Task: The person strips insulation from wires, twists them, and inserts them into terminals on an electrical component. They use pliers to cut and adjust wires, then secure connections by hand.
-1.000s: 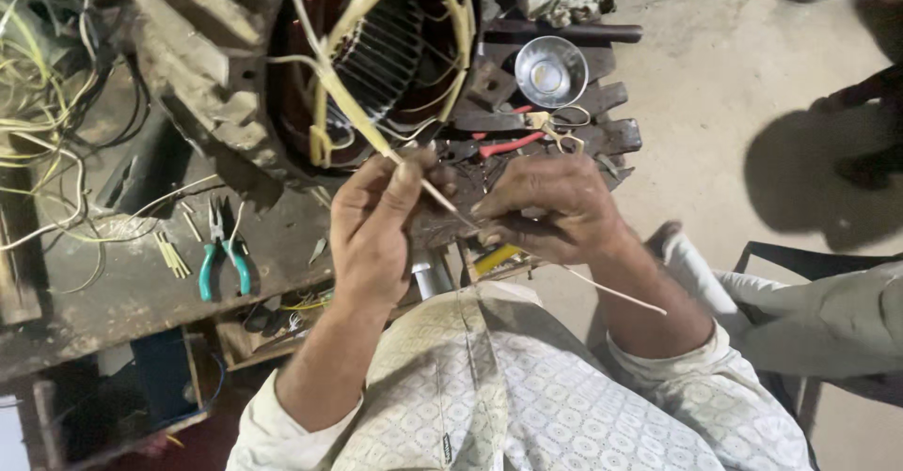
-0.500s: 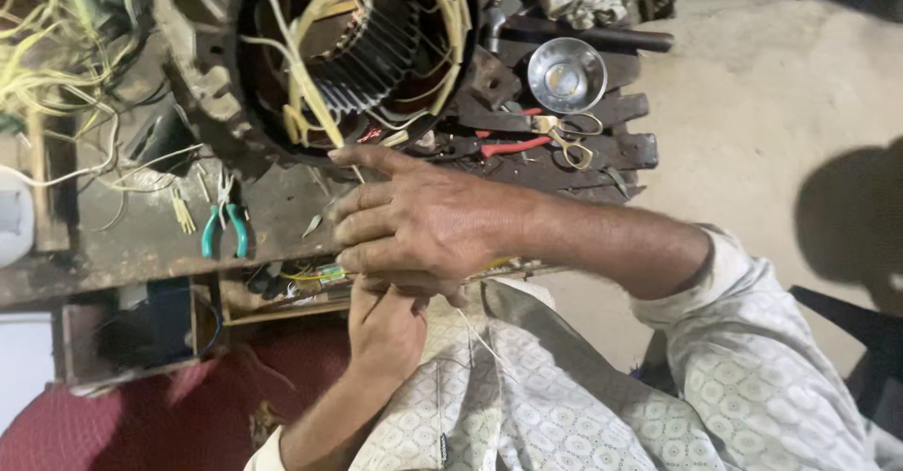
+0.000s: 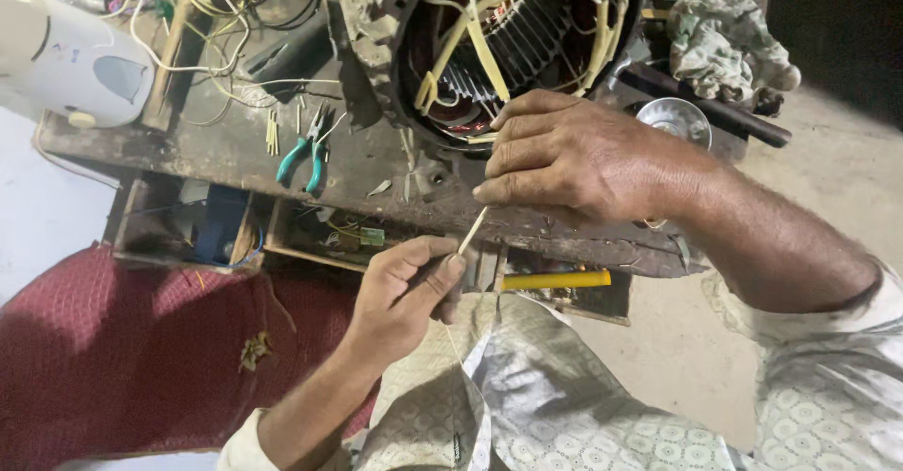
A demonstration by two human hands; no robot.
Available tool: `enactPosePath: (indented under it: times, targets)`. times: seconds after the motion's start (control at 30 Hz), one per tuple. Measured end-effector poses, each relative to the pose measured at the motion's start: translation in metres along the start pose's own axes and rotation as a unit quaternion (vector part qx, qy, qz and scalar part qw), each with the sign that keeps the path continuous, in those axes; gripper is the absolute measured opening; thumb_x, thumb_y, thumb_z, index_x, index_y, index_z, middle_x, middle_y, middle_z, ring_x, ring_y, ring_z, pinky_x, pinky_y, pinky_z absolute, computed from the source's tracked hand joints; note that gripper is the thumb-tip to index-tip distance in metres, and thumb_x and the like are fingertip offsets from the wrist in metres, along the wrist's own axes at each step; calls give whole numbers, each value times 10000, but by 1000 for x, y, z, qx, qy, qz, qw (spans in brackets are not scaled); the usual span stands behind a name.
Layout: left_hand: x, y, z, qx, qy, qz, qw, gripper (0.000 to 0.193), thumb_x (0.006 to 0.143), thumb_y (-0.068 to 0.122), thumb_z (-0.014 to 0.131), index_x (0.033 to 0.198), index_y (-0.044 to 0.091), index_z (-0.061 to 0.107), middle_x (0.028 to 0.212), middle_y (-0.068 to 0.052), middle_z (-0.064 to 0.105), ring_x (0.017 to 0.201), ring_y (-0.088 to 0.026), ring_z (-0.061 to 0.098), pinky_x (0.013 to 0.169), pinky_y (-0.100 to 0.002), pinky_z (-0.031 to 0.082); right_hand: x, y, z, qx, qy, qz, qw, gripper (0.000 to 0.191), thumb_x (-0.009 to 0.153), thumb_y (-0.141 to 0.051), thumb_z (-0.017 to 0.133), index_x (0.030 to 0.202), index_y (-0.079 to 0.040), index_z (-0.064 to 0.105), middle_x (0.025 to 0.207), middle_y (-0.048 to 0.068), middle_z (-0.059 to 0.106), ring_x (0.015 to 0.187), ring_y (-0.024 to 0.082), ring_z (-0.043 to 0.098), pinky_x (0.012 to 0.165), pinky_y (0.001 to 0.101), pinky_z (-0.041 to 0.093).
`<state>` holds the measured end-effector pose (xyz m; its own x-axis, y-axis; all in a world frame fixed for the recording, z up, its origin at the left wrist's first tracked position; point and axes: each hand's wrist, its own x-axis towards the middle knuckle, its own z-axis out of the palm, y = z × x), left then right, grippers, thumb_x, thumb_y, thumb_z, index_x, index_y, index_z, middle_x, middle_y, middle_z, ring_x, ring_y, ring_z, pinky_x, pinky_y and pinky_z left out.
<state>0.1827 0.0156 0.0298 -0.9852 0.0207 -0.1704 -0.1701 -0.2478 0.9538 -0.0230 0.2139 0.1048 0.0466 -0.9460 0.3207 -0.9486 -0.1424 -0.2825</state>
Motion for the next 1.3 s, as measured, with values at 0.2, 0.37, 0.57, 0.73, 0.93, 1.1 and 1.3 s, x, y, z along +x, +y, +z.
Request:
enactPosePath:
  times: [0.2, 0.37, 0.57, 0.73, 0.93, 1.1, 1.3]
  targets:
    - [-22, 6, -28, 3, 41, 51, 998, 202, 1043, 124, 622, 1130, -34, 714, 723, 0, 639, 607, -67, 605, 543, -223, 497, 29, 16, -19, 21, 114, -50, 992, 284, 956, -146, 741, 1233, -90, 705, 1255, 106, 710, 1297, 288, 631, 1174, 516, 461]
    - [-43, 0, -45, -21, 85, 57, 995, 185, 1028, 99, 631, 1123, -32, 722, 722, 1, 643, 606, -54, 588, 548, -211, 479, 44, 27, -14, -95, 34, -7, 995, 268, 907, -289, 768, 1142, -161, 755, 1231, 44, 737, 1297, 241, 613, 1188, 567, 338]
    - [-56, 11, -80, 60, 167, 79, 981, 202, 1024, 107, 661, 1145, -33, 743, 832, 12, 673, 724, -19, 535, 621, -181, 416, 69, 36, 7, -99, -13, 14, 995, 292, 864, -433, 803, 1063, -221, 775, 1094, -24, 735, 1189, 158, 644, 1161, 549, 309]
    - [-55, 29, -97, 310, 136, 180, 924, 141, 993, 106, 685, 1079, 4, 728, 888, -88, 771, 780, -143, 735, 690, -254, 563, 75, 33, 13, -134, -1, 14, 991, 285, 832, -505, 823, 915, -236, 782, 972, -53, 743, 1087, 143, 647, 1155, 530, 297]
    - [-39, 38, -104, 405, 87, 219, 883, 119, 940, 119, 720, 1015, 27, 729, 884, -100, 771, 762, -238, 777, 646, -318, 588, 68, 43, -16, -156, -46, 61, 985, 232, 883, -455, 816, 880, -227, 773, 949, -76, 743, 1077, 116, 675, 1176, 516, 292]
    - [-20, 39, -121, 485, 86, 270, 827, 110, 943, 119, 696, 1003, 35, 733, 918, -114, 763, 790, -296, 744, 666, -379, 574, 85, -4, -9, -174, -84, 103, 976, 185, 871, -341, 740, 1046, -284, 757, 1047, -43, 762, 1111, 123, 672, 1241, 575, 203]
    - [6, 36, -129, 502, 6, 304, 809, 115, 844, 115, 718, 898, 20, 683, 769, -106, 689, 690, -312, 690, 620, -418, 528, 105, -50, 48, -7, -221, 313, 924, 329, 1105, -357, 418, 1184, -160, 670, 885, 42, 611, 909, 203, 601, 889, 390, 485]
